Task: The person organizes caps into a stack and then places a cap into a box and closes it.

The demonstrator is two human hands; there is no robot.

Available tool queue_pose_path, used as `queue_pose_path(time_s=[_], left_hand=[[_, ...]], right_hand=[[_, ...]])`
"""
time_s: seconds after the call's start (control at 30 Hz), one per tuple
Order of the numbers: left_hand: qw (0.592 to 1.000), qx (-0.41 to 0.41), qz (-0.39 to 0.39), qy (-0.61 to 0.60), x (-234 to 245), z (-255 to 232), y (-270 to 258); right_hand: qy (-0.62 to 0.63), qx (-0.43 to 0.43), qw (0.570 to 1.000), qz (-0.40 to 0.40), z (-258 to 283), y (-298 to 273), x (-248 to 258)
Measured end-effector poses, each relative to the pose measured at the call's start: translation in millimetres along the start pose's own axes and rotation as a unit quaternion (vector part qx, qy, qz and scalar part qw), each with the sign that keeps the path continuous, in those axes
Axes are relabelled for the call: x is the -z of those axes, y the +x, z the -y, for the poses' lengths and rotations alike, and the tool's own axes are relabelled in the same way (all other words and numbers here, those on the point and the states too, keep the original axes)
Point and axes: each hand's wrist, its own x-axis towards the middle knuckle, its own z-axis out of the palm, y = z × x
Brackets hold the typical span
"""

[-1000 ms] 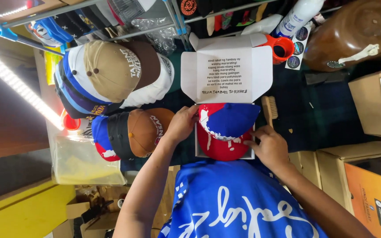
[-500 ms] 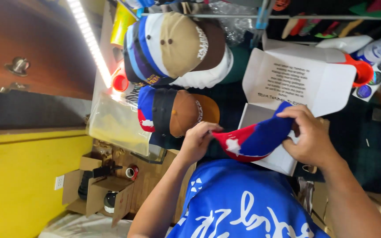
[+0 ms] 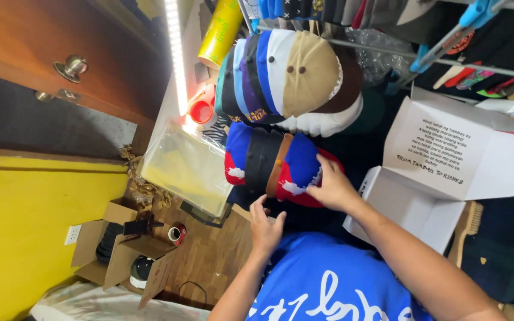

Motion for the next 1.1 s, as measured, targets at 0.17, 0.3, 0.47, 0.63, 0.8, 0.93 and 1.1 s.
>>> queue_pose_path(time_s=[0.17,0.3,0.47,0.63,0.8,0.93,1.1], left_hand=[[0.992,-0.098,0.044,0.063,30,-24,17],[0.957,-0.155,0.036,0.243,49,-25,57],[0.907,-0.398,-0.054,0.126,55,-126,117],[0.901,-0.414,-0.096,0.082,28,-200,183],[0.959,-0.256,-0.073,0.101,12,-214,214],[0.982,-0.182,-0.027,-0.046,26,-201,221],[0.963,-0.259,-0.066,0.018,34,-197,232]], right_hand=[[0.101,-0.027,0.992,0.065,20,-9,0],[0.042,-0.046,0.996,0.06,-15,24,-9],[0.295,-0.099,0.928,-0.207,-8,56,30],[0.449,-0.107,0.836,-0.296,-3,122,78],[0.468,-0.163,0.823,-0.277,-23,156,81],[0.336,-0.177,0.871,-0.311,-17,122,70],[0.55,-0.099,0.78,-0.282,-5,10,66]])
